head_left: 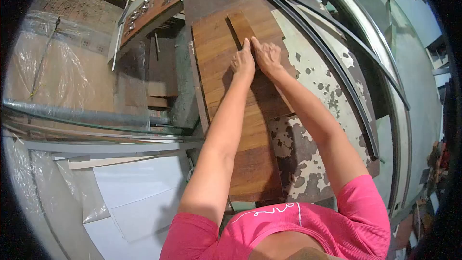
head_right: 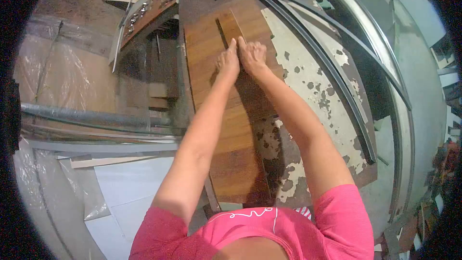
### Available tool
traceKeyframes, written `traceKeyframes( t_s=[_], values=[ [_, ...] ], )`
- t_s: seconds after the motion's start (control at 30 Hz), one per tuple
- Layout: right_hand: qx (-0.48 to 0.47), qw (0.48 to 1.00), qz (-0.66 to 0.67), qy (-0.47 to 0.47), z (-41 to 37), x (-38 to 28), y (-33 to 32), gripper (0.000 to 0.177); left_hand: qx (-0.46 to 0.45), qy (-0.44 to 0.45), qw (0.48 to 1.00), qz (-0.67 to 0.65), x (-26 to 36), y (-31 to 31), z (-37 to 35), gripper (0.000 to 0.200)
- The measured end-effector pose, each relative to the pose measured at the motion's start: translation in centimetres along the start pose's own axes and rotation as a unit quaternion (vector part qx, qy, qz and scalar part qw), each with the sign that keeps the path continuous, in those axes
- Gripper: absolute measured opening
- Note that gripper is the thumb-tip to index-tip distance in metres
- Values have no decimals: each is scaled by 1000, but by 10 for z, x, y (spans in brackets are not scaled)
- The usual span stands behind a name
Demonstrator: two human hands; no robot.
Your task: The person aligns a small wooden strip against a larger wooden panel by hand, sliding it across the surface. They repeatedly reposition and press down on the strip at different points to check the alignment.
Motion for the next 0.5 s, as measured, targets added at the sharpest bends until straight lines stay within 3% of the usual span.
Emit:
traceKeyframes(
  t_s=[0.13, 0.2, 0.23, 0.27, 0.3, 0.33, 0.37, 0.5],
  values=[
    [28, 999, 31, 20, 39, 4, 13, 11, 34, 23, 998, 44, 3, 6, 37, 31],
    [-29, 998, 35, 37, 56, 8, 27, 31, 18, -25, 998, 47, 14, -6, 50, 30],
    [-8, 998, 56, 35, 63, 11, 36, 29, -4, -73, 996, 44, 21, -18, 47, 30],
    [-13, 996, 70, 48, 68, 13, 38, 27, 10, -53, 997, 50, 17, -8, 57, 30],
    [102, 989, 110, 21, 70, 13, 32, 12, 24, -33, 998, 56, 13, 1, 67, 30],
    [54, 993, 95, 37, 75, 14, 41, 13, 28, -25, 998, 50, 14, 2, 68, 32],
    [11, 995, 82, 51, 77, 14, 48, 14, 27, -155, 982, -106, -5, 11, 74, 72],
    [-13, 994, 85, 60, 75, 16, 37, 16, 41, -48, 998, -27, -10, 20, 80, 68]
  ],
)
Point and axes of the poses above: each hand's wrist, its own z-axis towards the middle knuckle, its own y-axis out of the palm, x = y × z, the point moved 8 cm from there along z, towards the middle knuckle, and after that the axes turned 7 degrees about x, right-handed, at the moved point
